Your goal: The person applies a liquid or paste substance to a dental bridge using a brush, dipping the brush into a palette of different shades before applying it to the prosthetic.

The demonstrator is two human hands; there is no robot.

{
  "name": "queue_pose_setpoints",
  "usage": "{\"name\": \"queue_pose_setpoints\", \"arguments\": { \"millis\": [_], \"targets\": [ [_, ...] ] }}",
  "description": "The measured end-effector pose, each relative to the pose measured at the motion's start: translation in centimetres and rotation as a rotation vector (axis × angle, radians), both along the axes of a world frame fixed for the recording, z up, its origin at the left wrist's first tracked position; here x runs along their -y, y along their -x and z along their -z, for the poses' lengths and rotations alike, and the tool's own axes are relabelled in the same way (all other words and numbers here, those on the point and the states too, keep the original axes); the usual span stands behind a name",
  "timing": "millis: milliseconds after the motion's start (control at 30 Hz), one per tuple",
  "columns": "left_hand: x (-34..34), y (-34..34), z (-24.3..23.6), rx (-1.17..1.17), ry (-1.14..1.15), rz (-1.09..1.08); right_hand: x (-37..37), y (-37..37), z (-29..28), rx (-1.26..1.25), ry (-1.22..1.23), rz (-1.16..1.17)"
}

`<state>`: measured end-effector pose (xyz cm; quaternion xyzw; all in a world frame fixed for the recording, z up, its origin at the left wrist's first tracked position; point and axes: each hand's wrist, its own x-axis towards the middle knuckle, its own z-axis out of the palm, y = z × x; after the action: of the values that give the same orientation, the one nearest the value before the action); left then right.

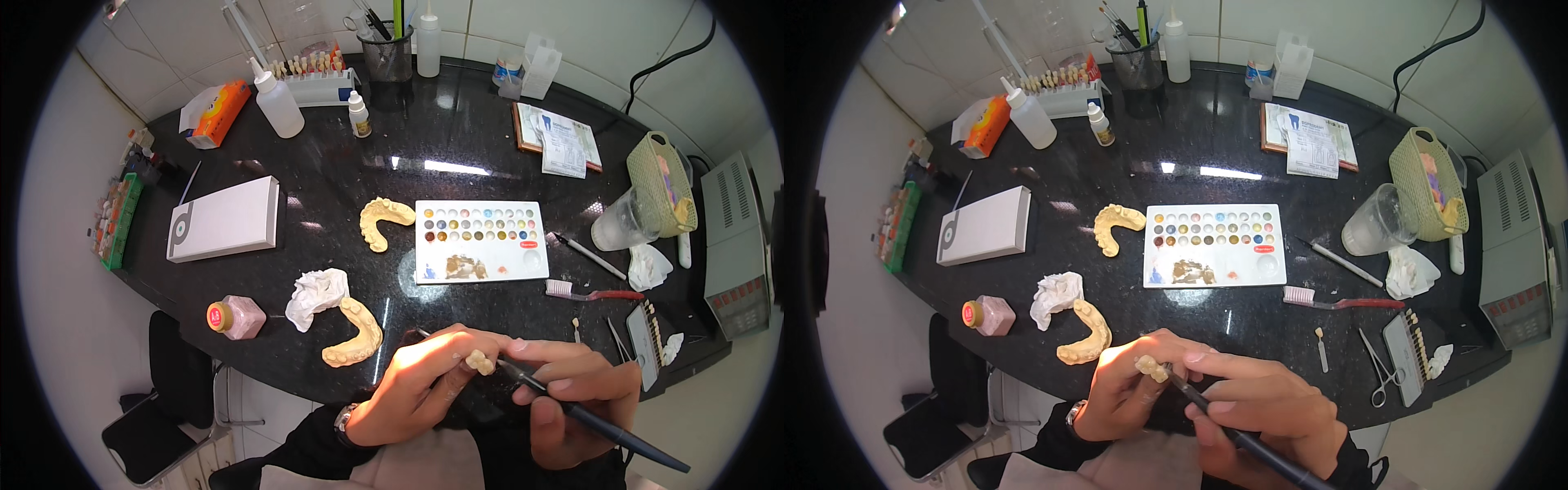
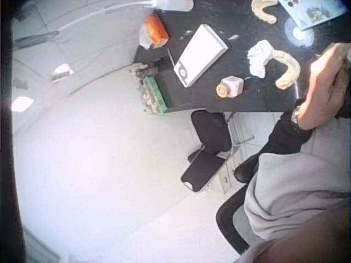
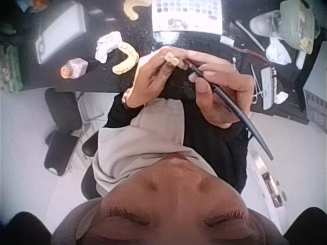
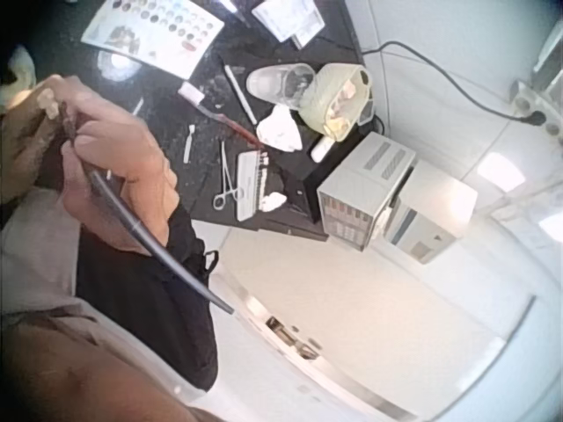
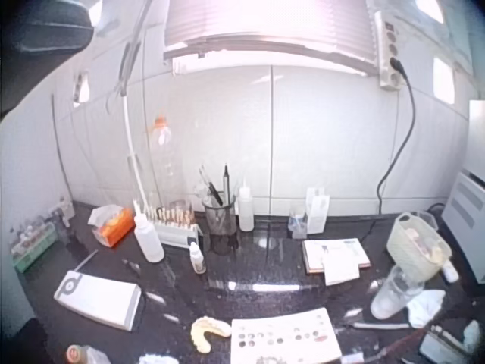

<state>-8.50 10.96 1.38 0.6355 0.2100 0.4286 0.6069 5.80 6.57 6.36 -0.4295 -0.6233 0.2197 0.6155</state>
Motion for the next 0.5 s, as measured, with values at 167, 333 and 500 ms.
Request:
{"name": "queue_pose_setpoints", "arguments": {
  "millis": [167,333,500],
  "targets": [
    [0.1,-0.4,-0.7,0.02,0.023,0.006,0.0,0.1,-0.6,-0.177,0.041,0.131],
    [0.6,-0.6,-1.4,-0.021,0.201,0.048,0.0,-0.1,-0.3,-0.315,0.148,0.118],
    [1.2,-1.1,-2.0,-0.014,0.185,0.013,1.0,-0.8,-0.1,-0.258,0.15,0.065]
  ]
}}
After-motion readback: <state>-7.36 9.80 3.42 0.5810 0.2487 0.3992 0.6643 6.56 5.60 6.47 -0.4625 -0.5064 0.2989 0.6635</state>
